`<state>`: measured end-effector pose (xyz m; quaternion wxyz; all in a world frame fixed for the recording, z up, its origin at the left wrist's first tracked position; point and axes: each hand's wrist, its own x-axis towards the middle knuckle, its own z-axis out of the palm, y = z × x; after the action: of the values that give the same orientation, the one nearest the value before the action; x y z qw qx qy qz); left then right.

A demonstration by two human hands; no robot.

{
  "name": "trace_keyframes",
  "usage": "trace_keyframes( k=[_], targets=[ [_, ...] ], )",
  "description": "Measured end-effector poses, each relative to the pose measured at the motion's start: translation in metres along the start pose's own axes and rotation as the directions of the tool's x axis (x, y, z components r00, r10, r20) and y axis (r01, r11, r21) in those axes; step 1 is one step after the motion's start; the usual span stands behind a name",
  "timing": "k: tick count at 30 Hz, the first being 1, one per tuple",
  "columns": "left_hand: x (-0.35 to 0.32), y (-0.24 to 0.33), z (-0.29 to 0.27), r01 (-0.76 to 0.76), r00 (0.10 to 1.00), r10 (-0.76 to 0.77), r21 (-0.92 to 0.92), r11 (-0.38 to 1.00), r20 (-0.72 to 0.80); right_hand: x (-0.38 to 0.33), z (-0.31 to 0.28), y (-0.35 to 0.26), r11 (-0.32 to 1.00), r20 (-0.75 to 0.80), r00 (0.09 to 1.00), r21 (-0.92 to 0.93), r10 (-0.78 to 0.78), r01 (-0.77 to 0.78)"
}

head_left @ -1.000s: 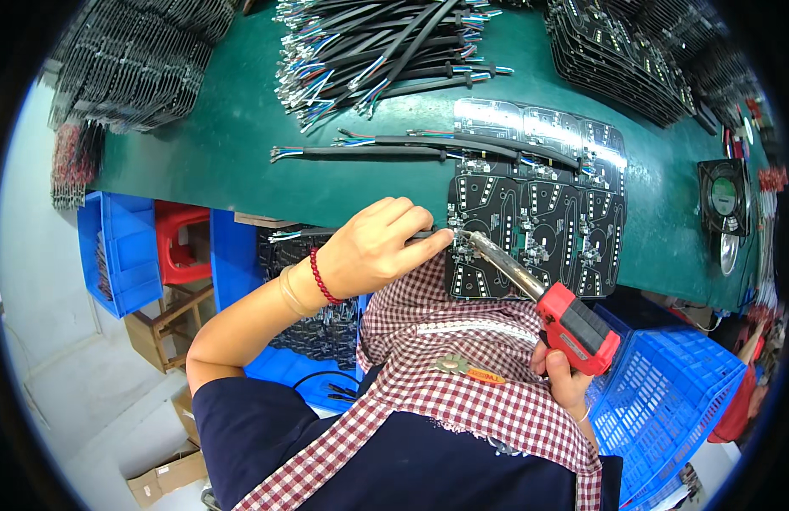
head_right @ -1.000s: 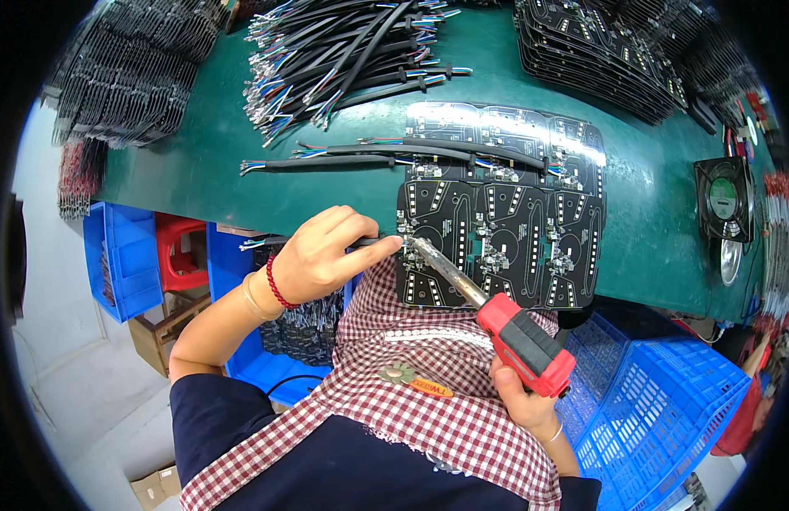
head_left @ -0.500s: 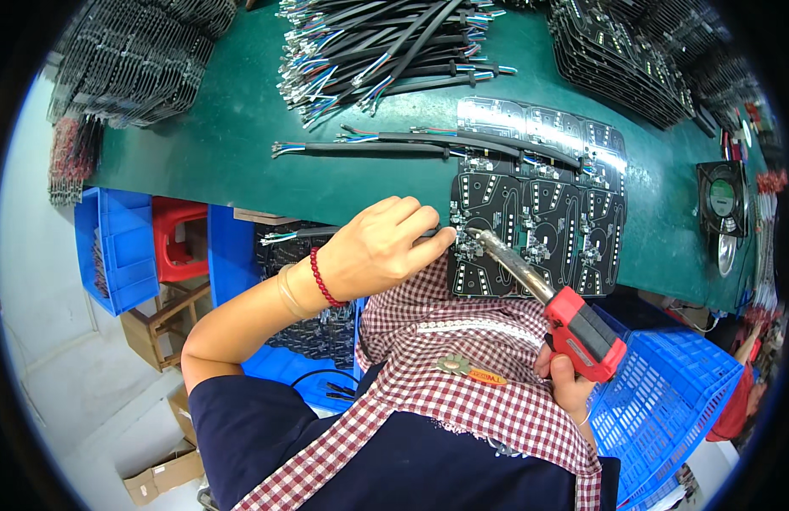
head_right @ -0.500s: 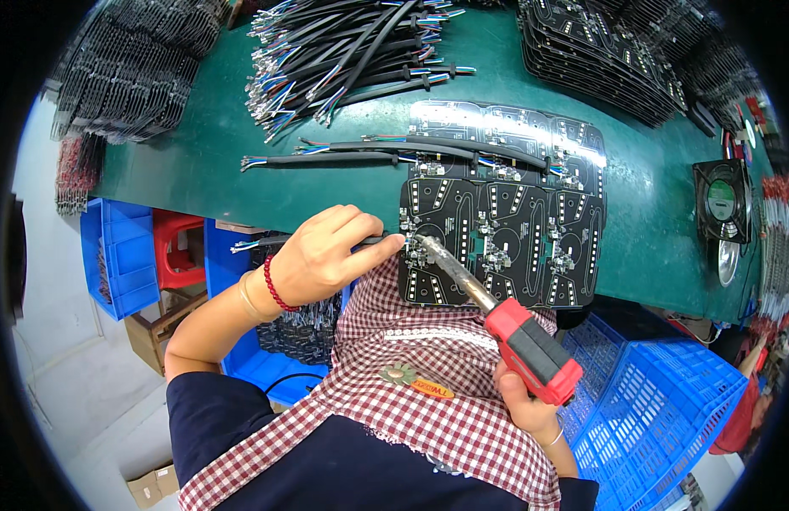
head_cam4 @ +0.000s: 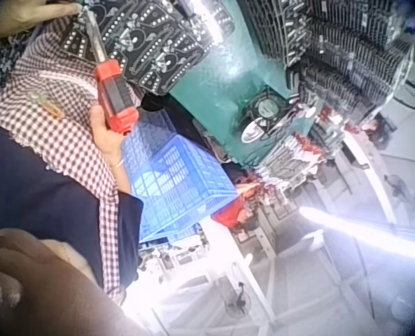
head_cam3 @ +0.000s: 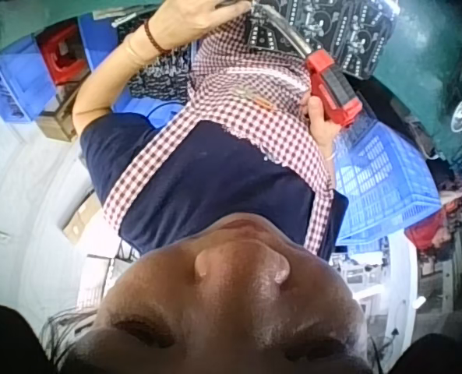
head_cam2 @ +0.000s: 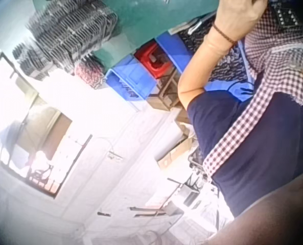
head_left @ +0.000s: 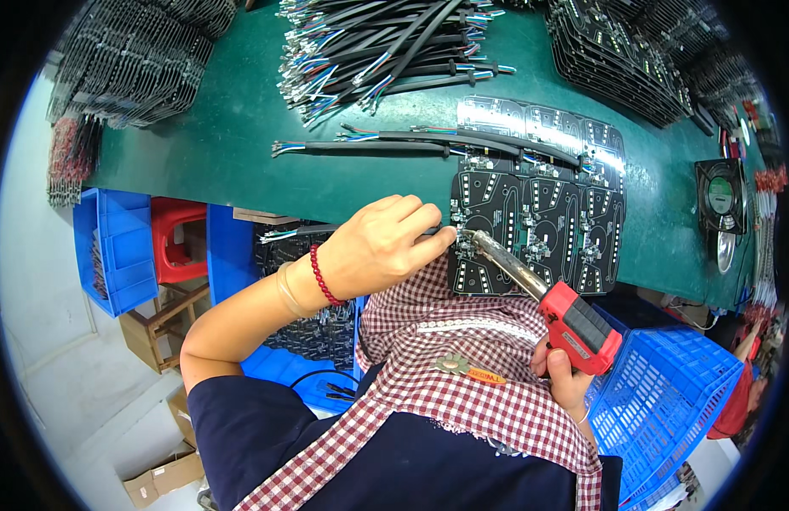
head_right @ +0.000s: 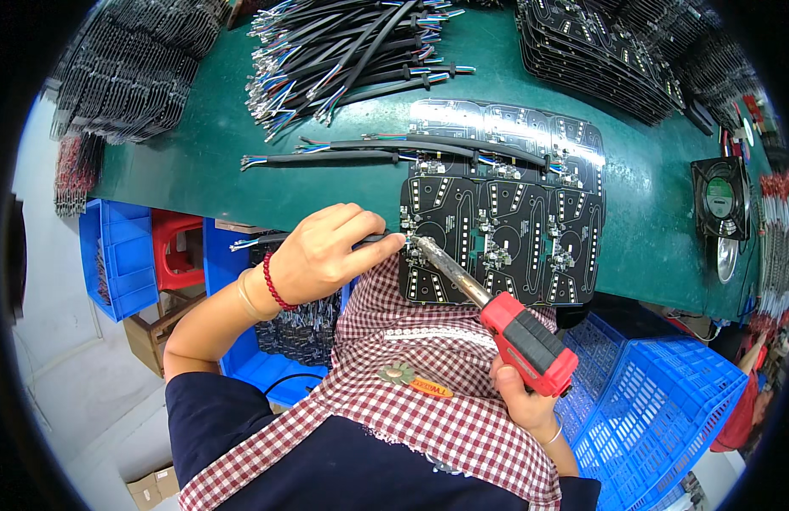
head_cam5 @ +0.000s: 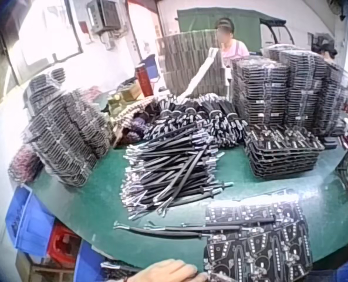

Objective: The person solders wires onto a circuit board using a soldering tool, places the finished board into a bin, and then solders wires onto another circuit board.

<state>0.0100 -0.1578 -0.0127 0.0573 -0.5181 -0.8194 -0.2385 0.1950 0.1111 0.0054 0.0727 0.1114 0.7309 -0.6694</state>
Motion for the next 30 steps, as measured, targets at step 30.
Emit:
trace_keyframes(
  k=[30],
  targets=[
    [0.0017,0.0018,0.0006,-0.017,1.0,0.016,0.044,0.999,0.012,-0.0053,-0.002,-0.0008,0.995,-0.011,0.996,0.045,0.091,-0.091]
  ],
)
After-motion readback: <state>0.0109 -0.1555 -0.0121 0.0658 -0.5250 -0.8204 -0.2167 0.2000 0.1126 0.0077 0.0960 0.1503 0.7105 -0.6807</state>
